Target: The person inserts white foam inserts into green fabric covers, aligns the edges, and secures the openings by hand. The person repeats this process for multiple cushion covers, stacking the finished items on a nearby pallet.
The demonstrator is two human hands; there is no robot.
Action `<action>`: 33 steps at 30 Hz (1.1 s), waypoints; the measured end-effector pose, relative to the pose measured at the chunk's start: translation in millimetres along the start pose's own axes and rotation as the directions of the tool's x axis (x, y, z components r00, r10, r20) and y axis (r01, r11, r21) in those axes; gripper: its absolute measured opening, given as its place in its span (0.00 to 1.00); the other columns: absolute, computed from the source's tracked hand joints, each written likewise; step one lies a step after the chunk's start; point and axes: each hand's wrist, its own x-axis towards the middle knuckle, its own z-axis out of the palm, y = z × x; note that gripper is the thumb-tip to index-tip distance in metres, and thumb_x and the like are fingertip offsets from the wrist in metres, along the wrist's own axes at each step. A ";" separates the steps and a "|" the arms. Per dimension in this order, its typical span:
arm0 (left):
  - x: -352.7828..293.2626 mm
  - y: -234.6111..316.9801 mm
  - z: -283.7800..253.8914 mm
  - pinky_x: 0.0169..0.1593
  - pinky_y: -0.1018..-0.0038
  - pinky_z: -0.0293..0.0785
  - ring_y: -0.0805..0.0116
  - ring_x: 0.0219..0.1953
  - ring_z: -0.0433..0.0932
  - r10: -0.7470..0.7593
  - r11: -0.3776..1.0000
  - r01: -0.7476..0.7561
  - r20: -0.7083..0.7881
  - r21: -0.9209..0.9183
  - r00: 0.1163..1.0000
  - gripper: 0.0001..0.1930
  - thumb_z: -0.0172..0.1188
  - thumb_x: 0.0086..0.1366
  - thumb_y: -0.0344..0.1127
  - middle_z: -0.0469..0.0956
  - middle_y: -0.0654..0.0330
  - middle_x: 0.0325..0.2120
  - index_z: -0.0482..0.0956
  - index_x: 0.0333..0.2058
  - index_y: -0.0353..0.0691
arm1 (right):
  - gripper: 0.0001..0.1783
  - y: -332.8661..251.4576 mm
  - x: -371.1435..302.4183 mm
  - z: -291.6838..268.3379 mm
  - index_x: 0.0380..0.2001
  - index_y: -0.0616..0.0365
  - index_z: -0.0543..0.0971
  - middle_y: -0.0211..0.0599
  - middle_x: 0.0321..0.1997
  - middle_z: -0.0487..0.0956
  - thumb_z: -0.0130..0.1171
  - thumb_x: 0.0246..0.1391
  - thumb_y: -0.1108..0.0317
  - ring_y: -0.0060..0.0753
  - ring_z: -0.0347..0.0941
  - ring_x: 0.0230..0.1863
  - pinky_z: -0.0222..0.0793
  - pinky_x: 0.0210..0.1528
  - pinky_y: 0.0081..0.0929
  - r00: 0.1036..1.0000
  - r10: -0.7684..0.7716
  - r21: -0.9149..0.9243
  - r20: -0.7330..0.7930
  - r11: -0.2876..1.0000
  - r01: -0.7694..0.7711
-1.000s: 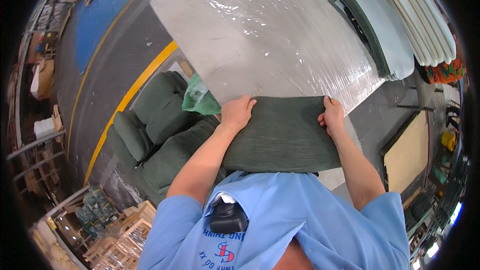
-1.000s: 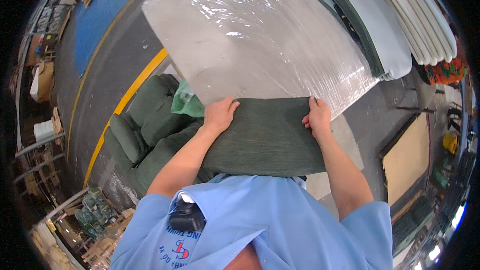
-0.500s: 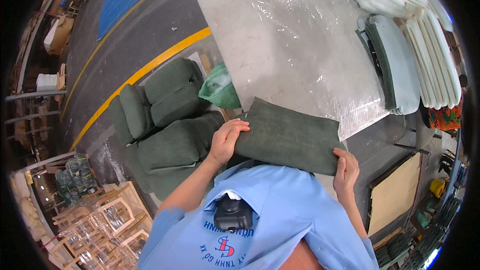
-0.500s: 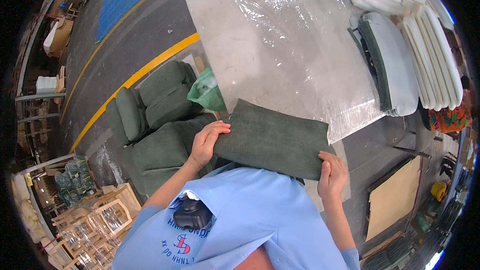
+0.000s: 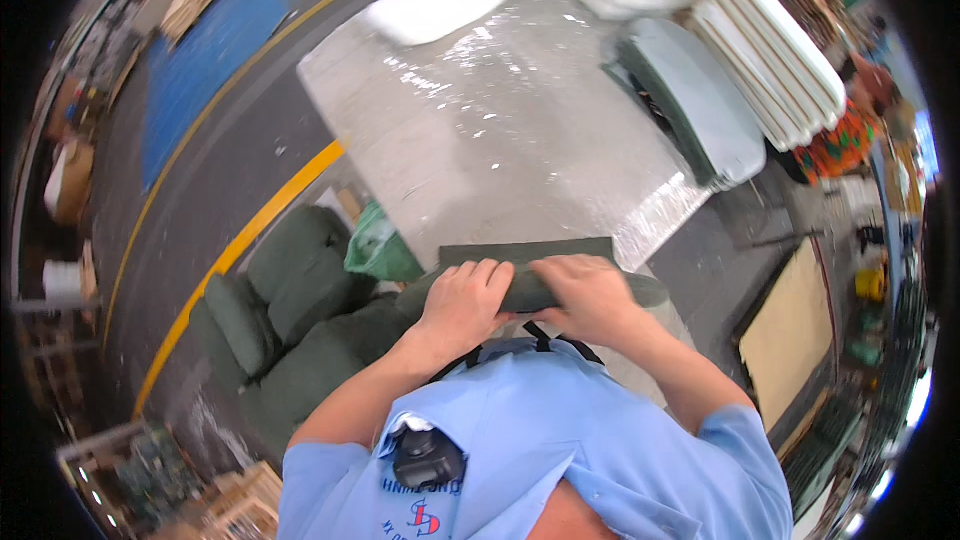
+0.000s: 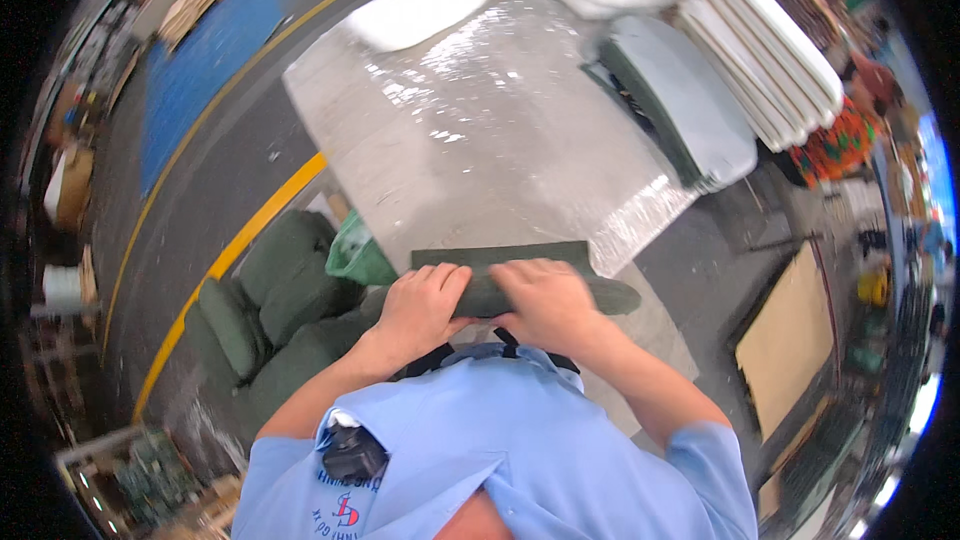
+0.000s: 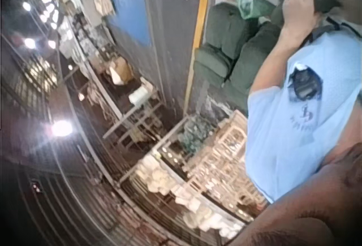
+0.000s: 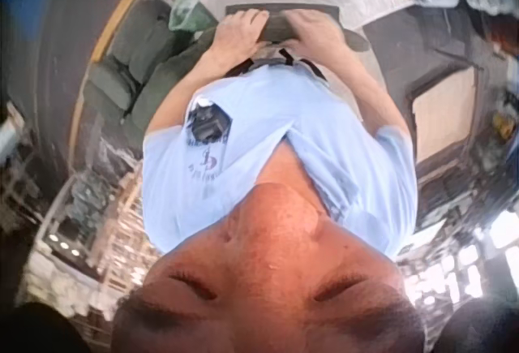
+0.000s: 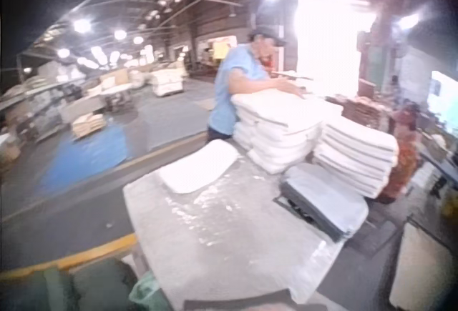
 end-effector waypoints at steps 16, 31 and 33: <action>7.1 0.4 1.4 0.53 0.58 0.82 0.49 0.52 0.84 -0.097 0.988 0.129 0.294 -0.090 0.951 0.33 0.77 0.55 0.50 0.85 0.49 0.49 0.79 0.55 0.37 | 0.34 85.4 -96.3 4.8 0.52 0.53 0.77 0.37 0.54 0.84 0.81 0.43 0.57 0.45 0.82 0.54 0.76 0.59 0.41 0.981 0.095 0.003 -0.167 0.995 -0.096; 63.7 37.5 -7.0 0.53 0.54 0.81 0.43 0.48 0.84 0.008 1.000 0.000 0.280 -0.031 0.960 0.38 0.75 0.58 0.50 0.83 0.46 0.48 0.72 0.63 0.41 | 0.37 103.4 -101.3 -5.3 0.57 0.55 0.79 0.44 0.59 0.81 0.83 0.42 0.62 0.50 0.78 0.59 0.74 0.60 0.41 0.803 0.573 0.420 -0.166 0.778 -0.468; 87.1 44.4 -11.0 0.51 0.54 0.81 0.42 0.47 0.85 -0.077 0.997 0.070 0.313 0.031 0.947 0.35 0.74 0.59 0.49 0.84 0.46 0.47 0.74 0.61 0.40 | 0.36 99.9 -86.4 -7.4 0.59 0.56 0.77 0.43 0.61 0.80 0.81 0.47 0.63 0.46 0.78 0.60 0.74 0.59 0.40 0.772 0.520 0.382 -0.366 0.840 -0.385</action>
